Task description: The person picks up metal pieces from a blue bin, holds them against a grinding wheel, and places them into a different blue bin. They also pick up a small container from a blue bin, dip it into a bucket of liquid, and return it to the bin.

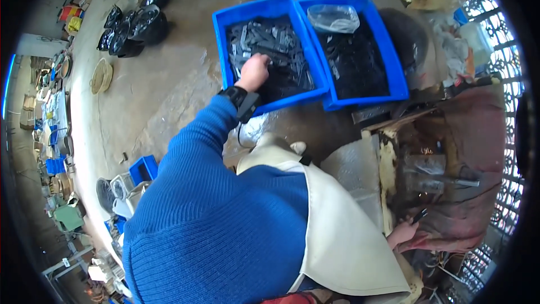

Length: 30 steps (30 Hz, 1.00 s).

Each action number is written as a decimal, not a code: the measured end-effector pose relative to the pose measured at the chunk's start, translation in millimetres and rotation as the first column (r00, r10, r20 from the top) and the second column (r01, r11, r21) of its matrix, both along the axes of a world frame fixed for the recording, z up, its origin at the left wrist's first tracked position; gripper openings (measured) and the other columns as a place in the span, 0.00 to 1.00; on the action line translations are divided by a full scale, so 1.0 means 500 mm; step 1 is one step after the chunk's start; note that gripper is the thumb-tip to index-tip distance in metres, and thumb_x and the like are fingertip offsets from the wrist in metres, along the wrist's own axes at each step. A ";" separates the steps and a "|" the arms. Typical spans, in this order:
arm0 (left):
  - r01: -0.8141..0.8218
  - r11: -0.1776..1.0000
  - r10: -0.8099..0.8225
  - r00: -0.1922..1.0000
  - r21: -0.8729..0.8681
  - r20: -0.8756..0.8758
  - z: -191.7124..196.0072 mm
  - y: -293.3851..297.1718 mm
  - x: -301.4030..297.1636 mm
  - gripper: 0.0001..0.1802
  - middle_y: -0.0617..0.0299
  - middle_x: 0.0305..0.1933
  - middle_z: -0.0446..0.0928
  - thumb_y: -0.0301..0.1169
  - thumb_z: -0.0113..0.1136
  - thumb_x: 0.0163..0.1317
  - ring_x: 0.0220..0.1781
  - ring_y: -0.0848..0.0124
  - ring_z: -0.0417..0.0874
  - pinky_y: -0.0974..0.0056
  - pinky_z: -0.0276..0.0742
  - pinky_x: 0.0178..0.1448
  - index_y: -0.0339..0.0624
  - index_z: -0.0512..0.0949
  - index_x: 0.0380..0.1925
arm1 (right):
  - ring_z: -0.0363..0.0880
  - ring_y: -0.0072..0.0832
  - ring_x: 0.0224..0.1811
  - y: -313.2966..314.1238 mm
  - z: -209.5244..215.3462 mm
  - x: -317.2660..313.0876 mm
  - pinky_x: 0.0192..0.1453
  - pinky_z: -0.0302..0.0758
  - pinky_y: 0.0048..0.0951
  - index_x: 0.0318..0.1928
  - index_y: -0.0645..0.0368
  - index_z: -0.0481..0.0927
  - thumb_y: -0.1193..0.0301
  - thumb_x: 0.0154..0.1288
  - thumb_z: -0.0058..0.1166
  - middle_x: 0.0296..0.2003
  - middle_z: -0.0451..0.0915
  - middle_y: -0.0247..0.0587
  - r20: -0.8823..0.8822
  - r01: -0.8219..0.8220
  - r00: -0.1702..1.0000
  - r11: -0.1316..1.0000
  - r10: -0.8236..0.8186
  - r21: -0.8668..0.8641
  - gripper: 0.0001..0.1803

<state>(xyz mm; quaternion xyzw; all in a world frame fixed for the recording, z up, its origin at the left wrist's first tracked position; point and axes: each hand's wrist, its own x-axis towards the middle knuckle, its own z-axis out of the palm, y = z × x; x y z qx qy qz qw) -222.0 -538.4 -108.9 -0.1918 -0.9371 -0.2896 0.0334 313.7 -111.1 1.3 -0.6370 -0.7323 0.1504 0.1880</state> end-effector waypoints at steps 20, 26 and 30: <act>0.087 0.893 -0.189 0.963 -0.442 -0.194 0.015 0.060 -0.093 0.10 0.59 0.39 0.78 0.33 0.58 0.54 0.49 0.57 0.78 0.51 0.75 0.46 0.52 0.83 0.36 | 0.80 0.30 0.22 0.004 0.001 -0.009 0.27 0.74 0.32 0.43 0.68 0.75 0.69 0.71 0.46 0.31 0.84 0.45 -0.048 0.043 0.998 0.999 -0.042 0.023 0.13; 0.136 0.831 -0.169 0.986 -0.539 -0.012 0.031 0.082 -0.133 0.13 0.61 0.42 0.79 0.40 0.63 0.52 0.50 0.58 0.79 0.52 0.75 0.48 0.54 0.83 0.37 | 0.80 0.30 0.23 0.007 -0.002 -0.001 0.27 0.73 0.32 0.45 0.67 0.75 0.69 0.71 0.46 0.31 0.84 0.43 -0.048 0.054 0.997 0.998 -0.053 0.016 0.12; 0.339 0.791 -0.350 0.934 -0.509 0.077 0.028 0.064 -0.183 0.12 0.61 0.41 0.79 0.40 0.61 0.53 0.49 0.58 0.79 0.52 0.77 0.46 0.53 0.83 0.38 | 0.80 0.30 0.23 0.013 -0.009 0.003 0.28 0.73 0.32 0.45 0.66 0.75 0.69 0.72 0.46 0.32 0.84 0.43 -0.069 0.049 0.996 0.999 -0.048 0.014 0.12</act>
